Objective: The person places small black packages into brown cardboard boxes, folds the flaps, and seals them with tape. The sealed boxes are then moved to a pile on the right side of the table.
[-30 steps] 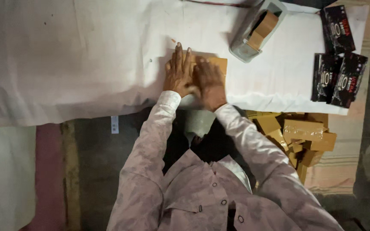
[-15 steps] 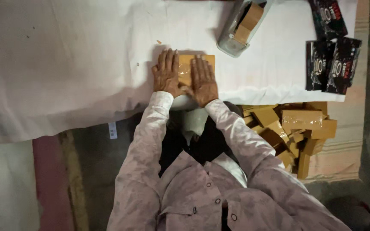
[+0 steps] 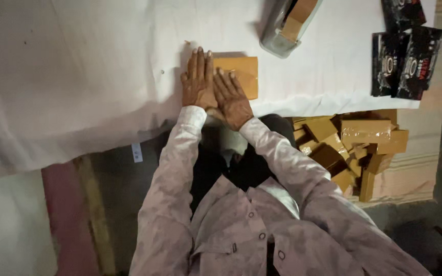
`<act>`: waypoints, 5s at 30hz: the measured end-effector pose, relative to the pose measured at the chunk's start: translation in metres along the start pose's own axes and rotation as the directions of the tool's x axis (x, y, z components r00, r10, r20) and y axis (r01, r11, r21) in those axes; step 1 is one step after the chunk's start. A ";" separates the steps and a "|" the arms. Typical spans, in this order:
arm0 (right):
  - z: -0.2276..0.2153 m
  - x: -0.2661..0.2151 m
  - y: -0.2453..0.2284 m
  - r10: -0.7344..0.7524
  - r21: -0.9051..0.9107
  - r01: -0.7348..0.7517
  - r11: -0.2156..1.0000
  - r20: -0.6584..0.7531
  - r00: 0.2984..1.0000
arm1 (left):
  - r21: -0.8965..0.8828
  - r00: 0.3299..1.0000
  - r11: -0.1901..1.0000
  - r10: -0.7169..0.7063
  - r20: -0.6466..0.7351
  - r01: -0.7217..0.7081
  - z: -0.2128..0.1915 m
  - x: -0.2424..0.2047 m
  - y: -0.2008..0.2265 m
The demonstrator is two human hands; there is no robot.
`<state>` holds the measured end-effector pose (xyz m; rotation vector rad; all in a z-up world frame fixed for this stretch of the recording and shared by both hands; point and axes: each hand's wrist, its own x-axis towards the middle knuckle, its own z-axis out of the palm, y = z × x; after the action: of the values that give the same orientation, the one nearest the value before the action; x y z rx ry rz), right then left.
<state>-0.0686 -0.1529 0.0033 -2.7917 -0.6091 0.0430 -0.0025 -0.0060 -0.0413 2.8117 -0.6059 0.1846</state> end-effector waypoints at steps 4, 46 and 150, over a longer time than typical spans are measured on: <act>-0.029 -0.011 0.018 -0.143 0.088 0.137 0.987 0.071 0.987 | -0.142 1.000 0.990 0.003 0.031 0.002 -0.009 0.011 0.003; -0.054 -0.026 0.083 -0.181 -0.256 0.153 0.955 -0.089 0.979 | -0.283 0.933 0.959 0.100 0.344 0.001 -0.058 0.025 0.006; 0.031 -0.016 0.060 0.458 0.226 -0.400 0.888 -0.494 0.739 | 0.171 0.852 0.835 -0.506 -0.136 0.523 0.037 0.080 0.006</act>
<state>-0.0619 -0.2039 -0.0440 -2.5914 0.1823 -0.5791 0.0702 -0.0528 -0.0609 3.0182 0.2203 0.2686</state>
